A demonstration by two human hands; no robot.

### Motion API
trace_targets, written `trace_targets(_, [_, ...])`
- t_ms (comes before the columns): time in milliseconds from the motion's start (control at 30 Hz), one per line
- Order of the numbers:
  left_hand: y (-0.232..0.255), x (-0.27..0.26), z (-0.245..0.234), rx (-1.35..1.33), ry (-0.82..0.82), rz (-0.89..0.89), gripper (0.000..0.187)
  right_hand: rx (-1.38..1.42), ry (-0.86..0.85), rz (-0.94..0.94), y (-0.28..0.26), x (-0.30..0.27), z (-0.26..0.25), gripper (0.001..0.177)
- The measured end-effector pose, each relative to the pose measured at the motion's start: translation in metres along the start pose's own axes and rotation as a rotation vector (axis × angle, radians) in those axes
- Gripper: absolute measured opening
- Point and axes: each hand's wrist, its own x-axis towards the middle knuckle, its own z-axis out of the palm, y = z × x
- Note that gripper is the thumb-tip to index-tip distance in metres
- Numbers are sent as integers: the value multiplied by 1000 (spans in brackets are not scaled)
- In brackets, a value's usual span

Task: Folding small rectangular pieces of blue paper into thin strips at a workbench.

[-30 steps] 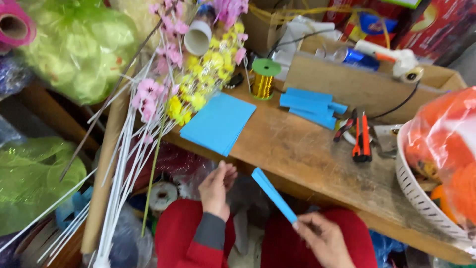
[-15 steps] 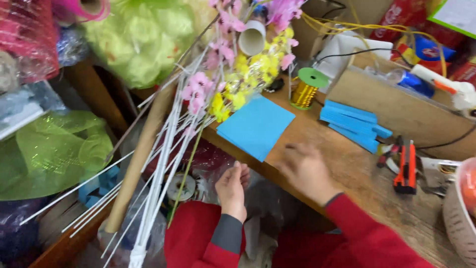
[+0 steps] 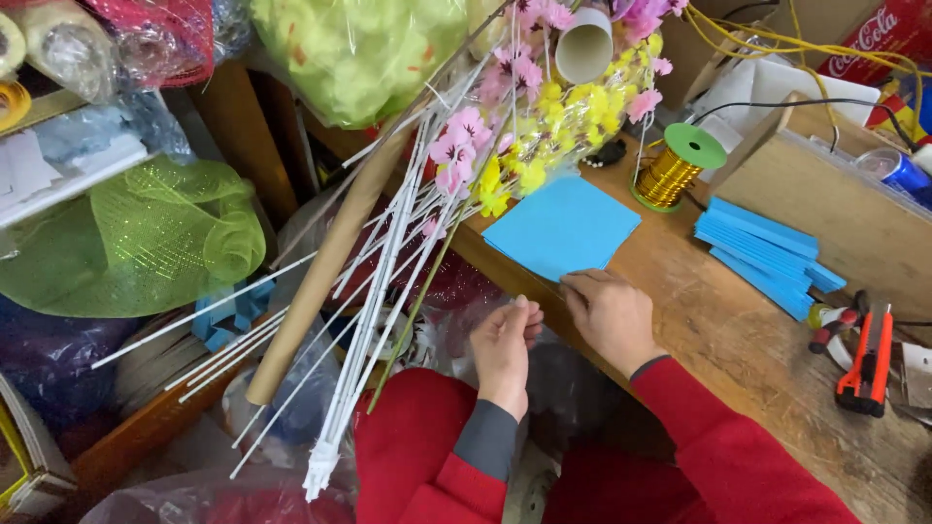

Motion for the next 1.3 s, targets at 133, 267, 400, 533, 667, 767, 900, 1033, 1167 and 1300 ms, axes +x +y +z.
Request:
trace_targets(133, [-4,-3,3,2,-26,-4,27,142,-50,187,13,5,15,7])
trace_targets(267, [-1,-7,6,9,-39,-8,26,207,45,166,5,3,-3,7])
trace_targets(400, [3,-7,8,31,-34,-6,26,437,35,209,0,6,-19,5])
trace_targets(533, [-7,0,11,37,-56,7,25,662,30,230,1,8,-11,13])
trace_targets(667, [-28,21,21,-8,-48,81,28,371,148,38,34,3,1,11])
trace_targets(767, [-14,17,26,44,-65,144,26,164,215,-68,38,5,-29,15])
trace_targets(900, [-8,24,19,49,-47,163,24,130,308,-134,46,22,-54,28])
trace_targets(1033, [3,27,7,17,-23,180,24,307,269,-60,30,25,-68,41])
trace_targets(1167, [2,20,-1,18,-28,173,26,281,240,42,32,18,-50,40])
trace_targets(1300, [-19,20,3,104,-45,114,28,281,289,76,36,14,-21,28])
